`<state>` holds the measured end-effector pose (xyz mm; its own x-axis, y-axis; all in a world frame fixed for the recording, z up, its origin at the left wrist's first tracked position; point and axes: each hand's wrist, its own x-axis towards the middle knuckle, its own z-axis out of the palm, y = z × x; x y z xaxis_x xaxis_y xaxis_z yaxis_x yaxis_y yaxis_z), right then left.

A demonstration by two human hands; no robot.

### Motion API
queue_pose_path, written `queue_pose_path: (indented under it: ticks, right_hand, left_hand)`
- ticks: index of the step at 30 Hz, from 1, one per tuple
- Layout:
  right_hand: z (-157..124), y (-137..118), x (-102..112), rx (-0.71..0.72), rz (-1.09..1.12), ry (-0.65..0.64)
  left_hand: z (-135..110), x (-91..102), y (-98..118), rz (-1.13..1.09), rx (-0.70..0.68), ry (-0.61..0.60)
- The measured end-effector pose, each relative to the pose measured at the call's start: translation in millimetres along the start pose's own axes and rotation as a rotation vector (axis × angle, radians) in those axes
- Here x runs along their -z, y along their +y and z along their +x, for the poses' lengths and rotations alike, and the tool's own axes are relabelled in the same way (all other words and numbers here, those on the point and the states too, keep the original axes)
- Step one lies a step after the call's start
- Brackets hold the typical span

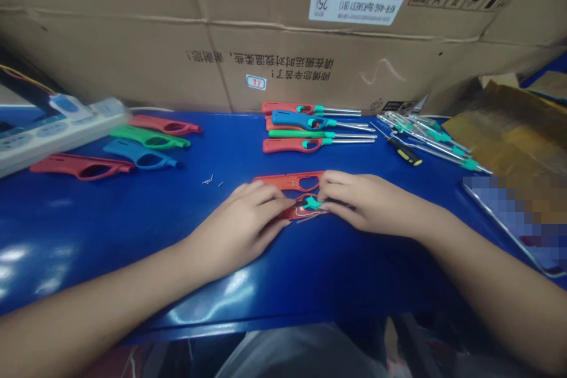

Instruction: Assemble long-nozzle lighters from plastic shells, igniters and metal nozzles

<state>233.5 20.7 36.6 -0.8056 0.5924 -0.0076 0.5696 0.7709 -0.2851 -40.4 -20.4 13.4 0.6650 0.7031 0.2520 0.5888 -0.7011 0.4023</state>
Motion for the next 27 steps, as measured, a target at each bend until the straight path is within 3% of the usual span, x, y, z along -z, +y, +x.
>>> queue_pose_path:
  ticks: [18, 27]
  right_hand:
    - [3.2, -3.5, -15.2, 0.180, -0.127, 0.177]
    - [4.2, -4.3, -15.8, 0.211, -0.132, 0.171]
  left_hand:
    - [2.8, -1.2, -1.2, -0.099, 0.006, 0.025]
    - [1.2, -0.1, -0.8, -0.154, 0.061, 0.029]
